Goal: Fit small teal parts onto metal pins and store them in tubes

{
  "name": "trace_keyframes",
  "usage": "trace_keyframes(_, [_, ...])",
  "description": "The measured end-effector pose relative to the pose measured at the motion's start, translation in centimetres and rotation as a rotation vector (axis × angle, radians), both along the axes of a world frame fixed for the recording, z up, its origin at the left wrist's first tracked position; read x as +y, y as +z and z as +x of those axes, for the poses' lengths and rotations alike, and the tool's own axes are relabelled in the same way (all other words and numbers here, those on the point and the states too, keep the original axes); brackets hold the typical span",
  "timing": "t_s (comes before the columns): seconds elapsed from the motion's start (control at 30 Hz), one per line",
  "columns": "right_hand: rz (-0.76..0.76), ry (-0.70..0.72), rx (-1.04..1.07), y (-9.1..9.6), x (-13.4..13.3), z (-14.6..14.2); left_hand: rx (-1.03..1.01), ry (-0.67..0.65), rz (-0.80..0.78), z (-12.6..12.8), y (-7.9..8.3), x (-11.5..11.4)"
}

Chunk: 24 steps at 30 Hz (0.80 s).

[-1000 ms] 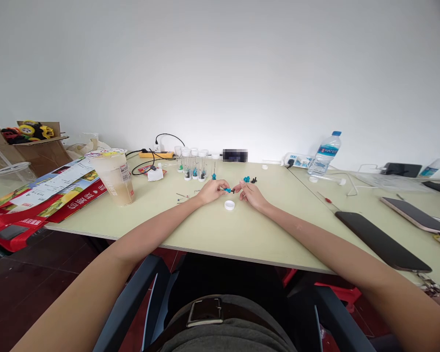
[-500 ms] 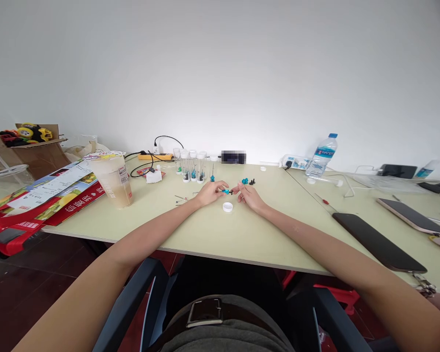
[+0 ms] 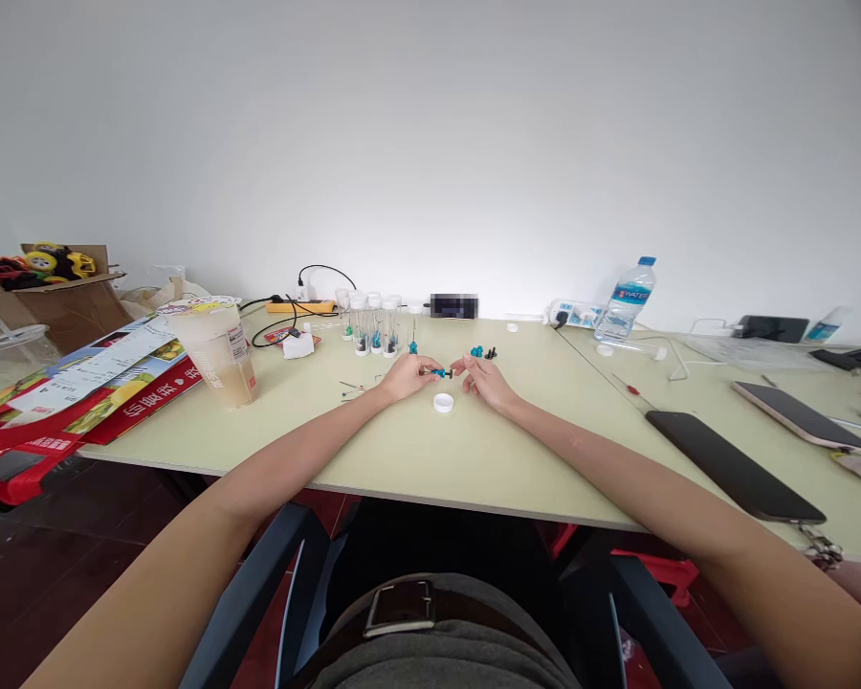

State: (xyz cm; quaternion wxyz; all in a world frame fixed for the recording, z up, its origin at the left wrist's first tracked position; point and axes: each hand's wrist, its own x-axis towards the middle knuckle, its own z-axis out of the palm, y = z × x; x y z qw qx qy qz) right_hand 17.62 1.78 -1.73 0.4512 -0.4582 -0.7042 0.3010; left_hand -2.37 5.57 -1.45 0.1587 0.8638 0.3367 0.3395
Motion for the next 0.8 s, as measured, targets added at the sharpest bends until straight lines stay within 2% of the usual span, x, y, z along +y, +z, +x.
trace_keyframes(0.13, [-0.034, 0.003, -0.021, -0.07, 0.12, -0.02, -0.008, -0.001, -0.014, 0.04, -0.09, 0.03])
trace_keyframes(0.8, [-0.019, 0.0, -0.034, 0.07, 0.02, -0.14, -0.005, -0.028, -0.022, 0.01, 0.06, -0.1])
